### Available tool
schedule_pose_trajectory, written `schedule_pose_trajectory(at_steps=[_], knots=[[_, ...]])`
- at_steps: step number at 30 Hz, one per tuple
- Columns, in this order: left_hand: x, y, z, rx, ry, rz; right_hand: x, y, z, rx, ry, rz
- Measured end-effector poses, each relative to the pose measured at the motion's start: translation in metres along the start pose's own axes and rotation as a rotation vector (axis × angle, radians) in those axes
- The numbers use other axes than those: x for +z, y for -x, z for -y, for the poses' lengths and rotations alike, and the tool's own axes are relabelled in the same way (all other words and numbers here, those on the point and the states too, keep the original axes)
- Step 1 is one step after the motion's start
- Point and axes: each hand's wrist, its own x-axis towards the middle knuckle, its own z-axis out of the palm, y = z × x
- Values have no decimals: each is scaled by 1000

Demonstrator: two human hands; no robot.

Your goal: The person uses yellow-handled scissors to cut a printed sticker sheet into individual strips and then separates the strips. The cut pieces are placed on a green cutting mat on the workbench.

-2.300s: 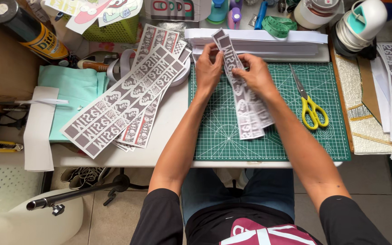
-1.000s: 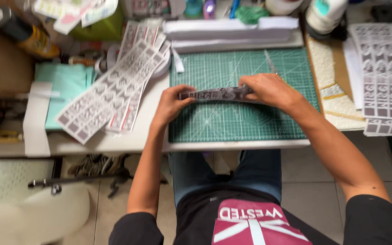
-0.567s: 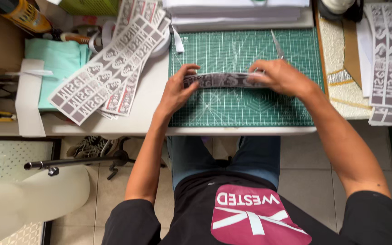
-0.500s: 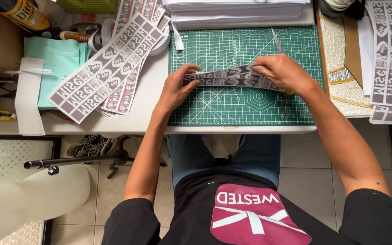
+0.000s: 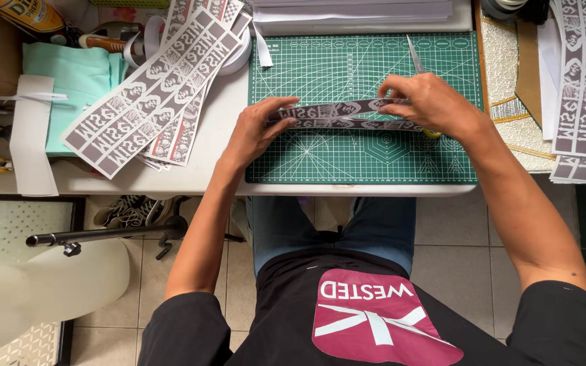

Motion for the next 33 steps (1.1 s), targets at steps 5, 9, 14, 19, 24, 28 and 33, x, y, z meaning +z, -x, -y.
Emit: schedule_pose_trajectory(at_steps=[5, 9, 14, 19, 24, 28, 33], knots=[[0, -2, 5, 36, -37, -76, -1, 0, 5, -163, 82, -54], [3, 0, 11, 57, -24, -119, 3, 4, 4, -120, 87, -47], [7, -6, 16, -41, -46, -123, 5, 1, 0, 39, 48, 40], [5, -8, 17, -197, 3, -118, 2, 2, -4, -52, -85, -37], [4, -8, 23, -56, 27, -163, 8, -4, -2, 120, -92, -39], [5, -12, 30, -39, -30, -196, 10, -12, -2, 182, -127, -24], [5, -14, 30, -22, -76, -167, 11, -10, -4, 117, -171, -22]])
